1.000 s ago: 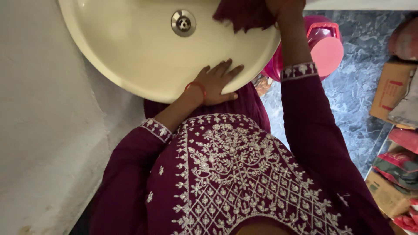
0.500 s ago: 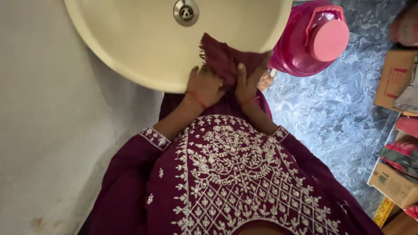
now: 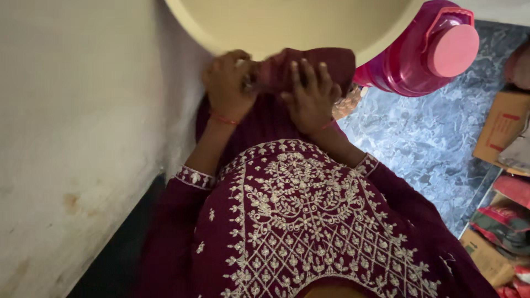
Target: The person wipes the inside of a white wall-mounted sink with a maroon cloth. They repeatedly rub the basin and rim, occasionally adjusting the cloth, while a pink water jug sits nearby on the floor.
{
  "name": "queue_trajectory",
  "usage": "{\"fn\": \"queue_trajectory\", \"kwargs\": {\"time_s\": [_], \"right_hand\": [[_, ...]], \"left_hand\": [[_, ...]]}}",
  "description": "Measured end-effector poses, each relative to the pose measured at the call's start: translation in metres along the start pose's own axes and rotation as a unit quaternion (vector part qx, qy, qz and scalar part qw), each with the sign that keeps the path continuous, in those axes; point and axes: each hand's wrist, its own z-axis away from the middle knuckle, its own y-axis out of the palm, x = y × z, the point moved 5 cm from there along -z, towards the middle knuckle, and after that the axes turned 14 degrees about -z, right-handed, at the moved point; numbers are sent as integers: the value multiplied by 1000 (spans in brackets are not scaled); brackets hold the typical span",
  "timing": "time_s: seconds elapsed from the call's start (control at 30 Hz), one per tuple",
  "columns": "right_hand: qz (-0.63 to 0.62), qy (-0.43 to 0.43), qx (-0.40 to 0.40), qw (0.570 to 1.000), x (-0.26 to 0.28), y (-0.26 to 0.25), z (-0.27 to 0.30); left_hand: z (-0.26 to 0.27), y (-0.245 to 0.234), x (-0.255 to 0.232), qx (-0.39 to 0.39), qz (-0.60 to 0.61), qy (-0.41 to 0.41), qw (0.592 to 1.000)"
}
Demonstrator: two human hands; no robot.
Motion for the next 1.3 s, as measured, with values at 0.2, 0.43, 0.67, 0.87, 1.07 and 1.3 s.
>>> {"fn": "queue_trajectory", "kwargs": {"time_s": [0.2, 0.43, 0.67, 0.87, 1.07, 1.3], "right_hand": [[-36, -65, 118, 990, 4, -21, -50], [111, -259, 75, 957, 24, -5, -58], [124, -230, 117, 958, 104, 54, -123], [-77, -24, 275, 958, 145, 77, -219], [-193, -34, 216, 956, 146, 81, -279], [-237, -125, 182, 946, 141, 69, -302]], "left_hand": [[19, 58, 103, -44, 300, -131, 944], [53, 132, 127, -90, 540, -277, 790], [19, 102, 99, -170, 598, -119, 774], [-17, 62, 104, -218, 337, -110, 909], [-68, 27, 106, -240, 278, -76, 927], [-76, 9, 79, -290, 196, -67, 934]]}}
